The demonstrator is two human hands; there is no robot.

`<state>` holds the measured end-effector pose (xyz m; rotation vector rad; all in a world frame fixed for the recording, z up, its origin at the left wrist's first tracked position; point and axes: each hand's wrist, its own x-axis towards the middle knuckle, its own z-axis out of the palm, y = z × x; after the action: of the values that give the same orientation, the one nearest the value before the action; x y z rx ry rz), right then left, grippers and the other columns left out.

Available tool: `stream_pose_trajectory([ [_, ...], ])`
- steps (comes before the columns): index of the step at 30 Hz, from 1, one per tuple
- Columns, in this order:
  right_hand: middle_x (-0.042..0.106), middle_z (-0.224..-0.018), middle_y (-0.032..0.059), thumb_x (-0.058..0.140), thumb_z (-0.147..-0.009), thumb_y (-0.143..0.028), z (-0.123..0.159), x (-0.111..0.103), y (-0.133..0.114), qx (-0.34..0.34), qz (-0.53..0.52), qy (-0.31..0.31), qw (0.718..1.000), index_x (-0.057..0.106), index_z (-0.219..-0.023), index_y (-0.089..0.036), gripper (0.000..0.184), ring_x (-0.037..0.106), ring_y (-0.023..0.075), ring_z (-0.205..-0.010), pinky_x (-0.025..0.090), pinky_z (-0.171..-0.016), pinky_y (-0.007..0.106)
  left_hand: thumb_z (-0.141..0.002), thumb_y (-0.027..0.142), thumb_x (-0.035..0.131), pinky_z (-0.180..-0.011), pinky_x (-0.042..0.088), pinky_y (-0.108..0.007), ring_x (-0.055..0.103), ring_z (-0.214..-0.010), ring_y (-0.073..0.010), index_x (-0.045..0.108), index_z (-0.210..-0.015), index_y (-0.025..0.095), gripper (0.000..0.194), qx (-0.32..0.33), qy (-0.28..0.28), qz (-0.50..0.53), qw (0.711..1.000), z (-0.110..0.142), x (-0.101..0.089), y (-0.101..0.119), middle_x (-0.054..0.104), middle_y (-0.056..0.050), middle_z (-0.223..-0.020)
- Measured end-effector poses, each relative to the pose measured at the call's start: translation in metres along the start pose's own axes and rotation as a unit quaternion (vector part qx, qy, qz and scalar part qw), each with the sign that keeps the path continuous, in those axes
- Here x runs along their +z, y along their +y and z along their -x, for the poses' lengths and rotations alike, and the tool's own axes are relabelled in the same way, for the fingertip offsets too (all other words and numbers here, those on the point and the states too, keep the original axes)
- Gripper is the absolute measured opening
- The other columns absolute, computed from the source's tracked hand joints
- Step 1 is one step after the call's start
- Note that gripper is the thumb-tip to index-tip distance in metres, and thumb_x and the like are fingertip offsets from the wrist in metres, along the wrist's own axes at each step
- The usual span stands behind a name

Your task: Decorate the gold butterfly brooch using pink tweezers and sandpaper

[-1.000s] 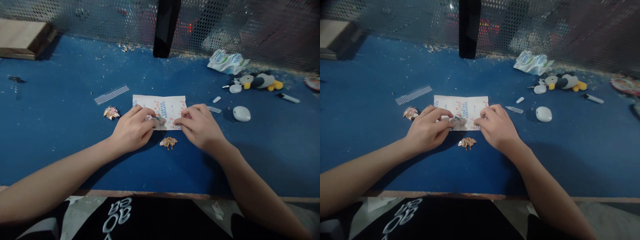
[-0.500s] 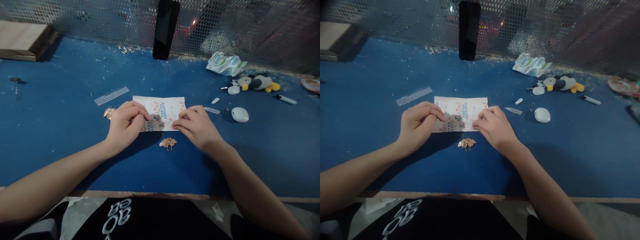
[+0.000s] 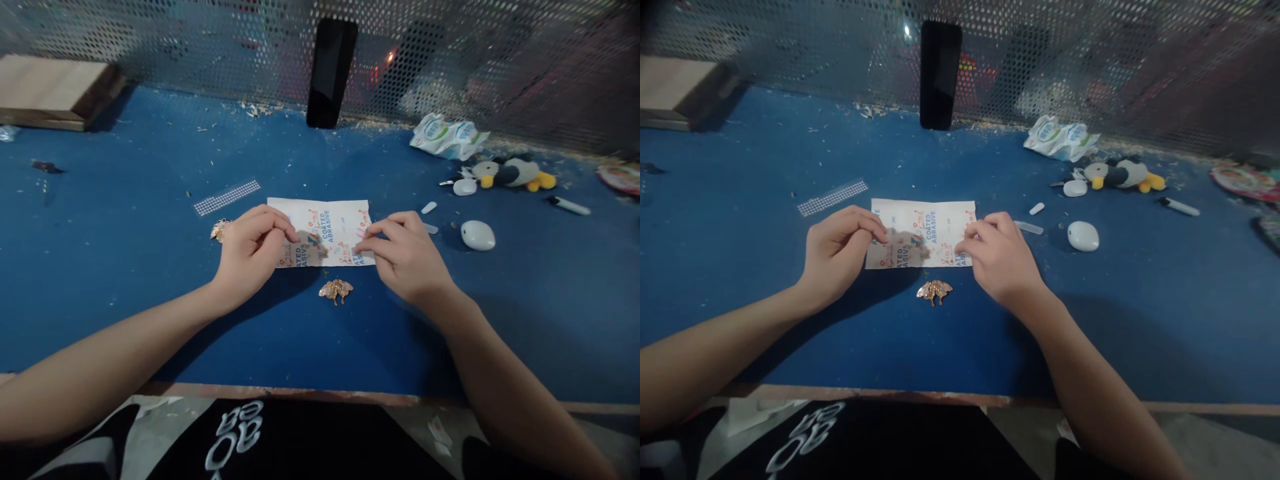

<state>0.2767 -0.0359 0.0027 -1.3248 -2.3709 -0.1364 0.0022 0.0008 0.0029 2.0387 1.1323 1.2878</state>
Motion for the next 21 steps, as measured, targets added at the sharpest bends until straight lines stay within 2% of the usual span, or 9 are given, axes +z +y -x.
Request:
stream_pose_trajectory([
  [6,0.073,-0.094,0.0089,0.052,-0.085,0.001,0.0000,-0.0002,-0.0018,-0.021,-0.003,0.003,1.000,0.080,-0.081,-0.024,0.038,0.053,0.0294,-0.098,0.050,-0.081,0.049,-0.084,0.003,0.047,-0.076,0.054,-0.030,0.067,-0.080,-0.0136,0.070,-0.069,0.020,0.032,0.002,-0.012,0.012,1.000,-0.0010,0.0001,0.0012,0.072,-0.001,-0.080],
  [9,0.073,-0.097,0.0102,0.057,-0.091,-0.006,-0.0020,0.0006,-0.0043,-0.002,-0.006,0.014,1.000,0.080,-0.092,-0.022,0.028,0.053,0.0301,-0.100,0.051,-0.083,0.050,-0.085,0.005,0.047,-0.077,0.054,-0.031,0.067,-0.080,-0.0134,0.070,-0.069,0.020,0.032,-0.001,-0.016,0.013,1.000,-0.0011,-0.0001,0.0020,0.072,-0.001,-0.081],
  [11,0.073,-0.098,0.0102,0.060,-0.096,-0.015,-0.0034,0.0015,-0.0059,0.009,-0.010,0.000,1.000,0.079,-0.098,-0.023,0.021,0.053,0.0299,-0.101,0.050,-0.085,0.050,-0.085,0.005,0.047,-0.077,0.055,-0.031,0.067,-0.080,-0.0135,0.070,-0.069,0.020,0.032,-0.004,-0.018,0.015,1.000,-0.0012,-0.0002,0.0023,0.072,-0.002,-0.081],
  [14,0.072,-0.100,0.0093,0.060,-0.100,-0.025,-0.0040,0.0035,-0.0058,0.009,-0.007,-0.021,1.000,0.078,-0.096,-0.024,0.019,0.051,0.0288,-0.102,0.049,-0.087,0.048,-0.085,0.006,0.047,-0.078,0.055,-0.032,0.067,-0.081,-0.0143,0.070,-0.069,0.020,0.031,-0.006,-0.021,0.016,1.000,-0.0010,-0.0002,0.0023,0.072,-0.002,-0.081],
  [21,0.072,-0.104,0.0099,0.057,-0.102,-0.025,-0.0041,0.0032,-0.0096,0.010,0.046,-0.056,0.997,0.075,-0.095,-0.022,0.020,0.050,0.0291,-0.108,0.047,-0.090,0.046,-0.084,0.003,0.047,-0.079,0.053,-0.029,0.067,-0.082,-0.0128,0.071,-0.069,0.019,0.032,-0.004,-0.022,0.035,0.999,0.0001,0.0007,0.0016,0.071,-0.002,-0.081],
])
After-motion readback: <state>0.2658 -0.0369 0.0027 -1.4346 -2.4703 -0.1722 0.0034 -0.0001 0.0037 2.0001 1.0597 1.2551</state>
